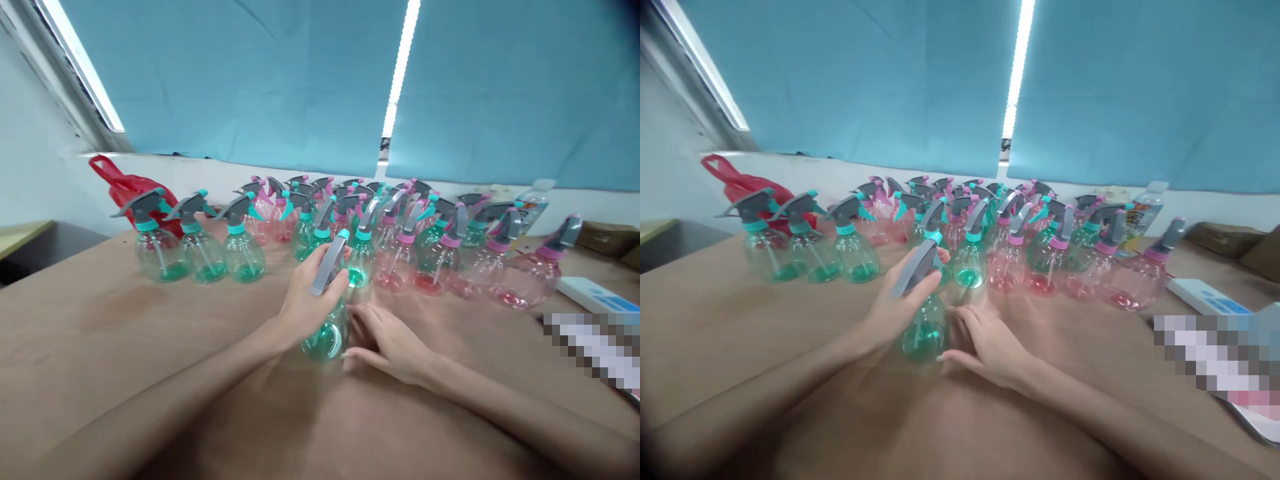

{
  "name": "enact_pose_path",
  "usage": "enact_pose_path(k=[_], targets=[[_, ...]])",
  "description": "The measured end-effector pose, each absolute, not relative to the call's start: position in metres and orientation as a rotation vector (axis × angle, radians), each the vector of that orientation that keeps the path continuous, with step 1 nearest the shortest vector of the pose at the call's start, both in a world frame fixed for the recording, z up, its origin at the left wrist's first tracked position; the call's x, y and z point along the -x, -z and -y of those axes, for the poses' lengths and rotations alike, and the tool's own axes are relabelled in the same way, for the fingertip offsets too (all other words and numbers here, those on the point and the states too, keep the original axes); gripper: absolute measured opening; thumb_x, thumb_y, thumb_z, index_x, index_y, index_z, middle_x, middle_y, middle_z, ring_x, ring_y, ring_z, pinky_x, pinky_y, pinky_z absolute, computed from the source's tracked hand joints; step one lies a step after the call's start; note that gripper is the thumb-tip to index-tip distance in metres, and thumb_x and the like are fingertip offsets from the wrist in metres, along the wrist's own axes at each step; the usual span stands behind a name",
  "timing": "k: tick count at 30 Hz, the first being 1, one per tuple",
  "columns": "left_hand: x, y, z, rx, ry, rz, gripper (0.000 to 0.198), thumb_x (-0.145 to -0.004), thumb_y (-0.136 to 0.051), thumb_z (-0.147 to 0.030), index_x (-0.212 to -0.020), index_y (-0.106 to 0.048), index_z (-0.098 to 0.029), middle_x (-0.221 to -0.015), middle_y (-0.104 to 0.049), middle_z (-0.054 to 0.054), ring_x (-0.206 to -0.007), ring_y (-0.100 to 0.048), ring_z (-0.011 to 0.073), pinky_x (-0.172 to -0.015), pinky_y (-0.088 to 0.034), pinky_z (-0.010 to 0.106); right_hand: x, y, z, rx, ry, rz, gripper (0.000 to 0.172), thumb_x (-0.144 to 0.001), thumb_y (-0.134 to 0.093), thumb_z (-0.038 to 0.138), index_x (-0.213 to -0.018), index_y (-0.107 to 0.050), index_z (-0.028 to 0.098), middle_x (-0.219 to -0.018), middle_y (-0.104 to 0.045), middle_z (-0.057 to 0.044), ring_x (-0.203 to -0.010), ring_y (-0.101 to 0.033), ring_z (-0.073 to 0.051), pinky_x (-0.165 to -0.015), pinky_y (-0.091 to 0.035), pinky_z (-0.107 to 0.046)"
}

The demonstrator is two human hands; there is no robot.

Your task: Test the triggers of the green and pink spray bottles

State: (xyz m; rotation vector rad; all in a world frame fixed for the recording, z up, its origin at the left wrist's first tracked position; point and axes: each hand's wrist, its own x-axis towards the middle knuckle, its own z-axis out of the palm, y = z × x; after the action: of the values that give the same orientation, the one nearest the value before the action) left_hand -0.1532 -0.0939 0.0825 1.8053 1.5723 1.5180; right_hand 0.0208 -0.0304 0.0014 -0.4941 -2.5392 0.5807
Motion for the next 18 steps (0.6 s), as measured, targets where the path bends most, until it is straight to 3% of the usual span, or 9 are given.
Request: enact_pose_path(k=[6,12,18], targets=[[0.154,-0.079,0.068,-1.83,-1.535,-1.459,0.018,-0.086,-0.053,-0.021,-0.103,-0.06,-0.02,-0.103,-0.067,0.006,-0.086,-0.062,0.0189,-0.077,-0.052,0.035,-0.035,0.007,0.011,0.561,-0.573,2.544,0.055,-0.088,-0.061,0.051,-0.132,-0.046,0.022,-0.128,-0.059,-0.015,-0.118,-0.057,-0.033,-0.095,-0.049,-0.052],[0.16,-0.076,0.059,-1.799,-1.504,-1.399,0.022,-0.087,-0.056,-0.025,-0.108,-0.06,-0.021,-0.105,-0.066,0.006,-0.1,-0.062,0.0225,-0.082,-0.054,0.036,-0.036,0.009,0.005,0.609,-0.625,2.571,0.057,-0.089,-0.059,0.053,-0.134,-0.048,0.021,-0.137,-0.053,-0.016,-0.126,-0.052,-0.032,-0.102,-0.046,-0.051],[0.162,-0.078,0.062,-1.777,-1.494,-1.427,0.023,-0.087,-0.055,-0.029,-0.11,-0.058,-0.023,-0.107,-0.065,0.005,-0.092,-0.062,0.02,-0.084,-0.054,0.036,-0.037,0.01,0.004,0.603,-0.611,2.614,0.059,-0.09,-0.057,0.054,-0.136,-0.049,0.018,-0.144,-0.048,-0.017,-0.134,-0.044,-0.032,-0.108,-0.041,-0.052]])
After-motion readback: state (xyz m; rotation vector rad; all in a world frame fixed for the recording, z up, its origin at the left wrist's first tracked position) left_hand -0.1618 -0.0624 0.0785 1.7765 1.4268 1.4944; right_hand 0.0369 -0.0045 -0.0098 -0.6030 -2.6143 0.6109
